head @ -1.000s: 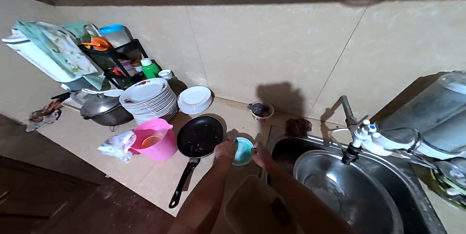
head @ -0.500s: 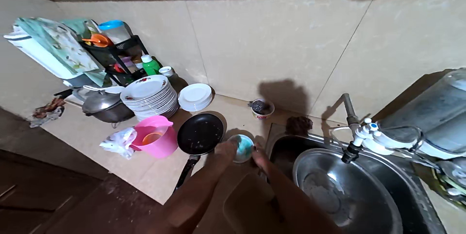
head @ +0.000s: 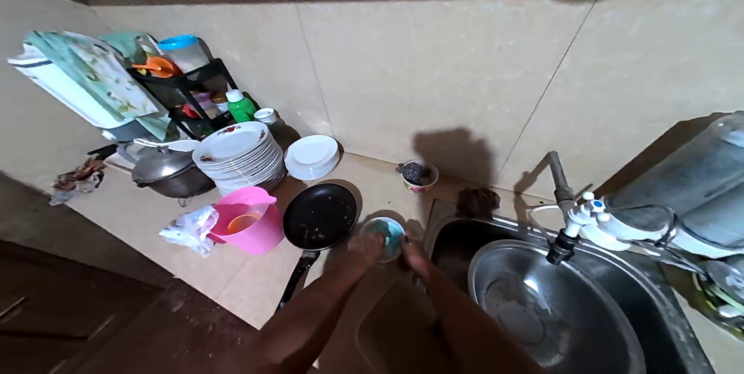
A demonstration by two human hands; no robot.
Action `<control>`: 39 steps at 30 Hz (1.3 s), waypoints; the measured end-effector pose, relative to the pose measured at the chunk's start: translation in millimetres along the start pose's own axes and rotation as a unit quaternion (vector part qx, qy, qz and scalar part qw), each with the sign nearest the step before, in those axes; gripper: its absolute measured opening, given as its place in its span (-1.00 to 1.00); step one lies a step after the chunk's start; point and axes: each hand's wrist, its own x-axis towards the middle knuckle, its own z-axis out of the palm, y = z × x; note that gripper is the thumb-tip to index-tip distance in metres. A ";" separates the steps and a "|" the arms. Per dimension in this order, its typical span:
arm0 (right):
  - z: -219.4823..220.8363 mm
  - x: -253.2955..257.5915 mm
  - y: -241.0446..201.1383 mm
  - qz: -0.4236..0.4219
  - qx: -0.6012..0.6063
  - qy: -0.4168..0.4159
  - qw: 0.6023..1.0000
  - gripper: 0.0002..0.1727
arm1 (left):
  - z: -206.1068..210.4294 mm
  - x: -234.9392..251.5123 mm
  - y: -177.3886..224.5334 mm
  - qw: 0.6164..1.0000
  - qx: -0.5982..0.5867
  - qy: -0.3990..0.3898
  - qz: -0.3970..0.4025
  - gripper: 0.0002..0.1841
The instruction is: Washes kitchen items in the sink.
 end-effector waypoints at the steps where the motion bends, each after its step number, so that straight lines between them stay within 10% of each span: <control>1: 0.4 0.7 0.9 -0.001 -0.005 -0.001 1.000 -0.49 | -3.2 7.5 0.2 0.999 -0.009 0.010 -0.039 -0.54; 5: -2.0 2.6 2.7 -0.012 0.006 0.003 1.000 -0.51 | 1.2 37.1 12.9 0.990 -0.063 0.056 -0.112 -0.53; 17: -1.0 1.4 10.9 -0.011 0.057 -0.039 0.998 -0.49 | 6.6 11.4 2.3 0.998 -0.013 0.014 0.057 -0.56; 24: -6.1 -0.9 11.2 0.046 0.050 -0.110 0.992 -0.44 | 7.3 29.7 -1.0 0.993 -0.047 0.042 -0.095 -0.55; 39: 6.5 -1.1 -13.2 -0.018 -0.070 -0.022 0.997 -0.44 | 16.7 -18.8 0.1 0.999 -0.019 0.001 0.050 -0.60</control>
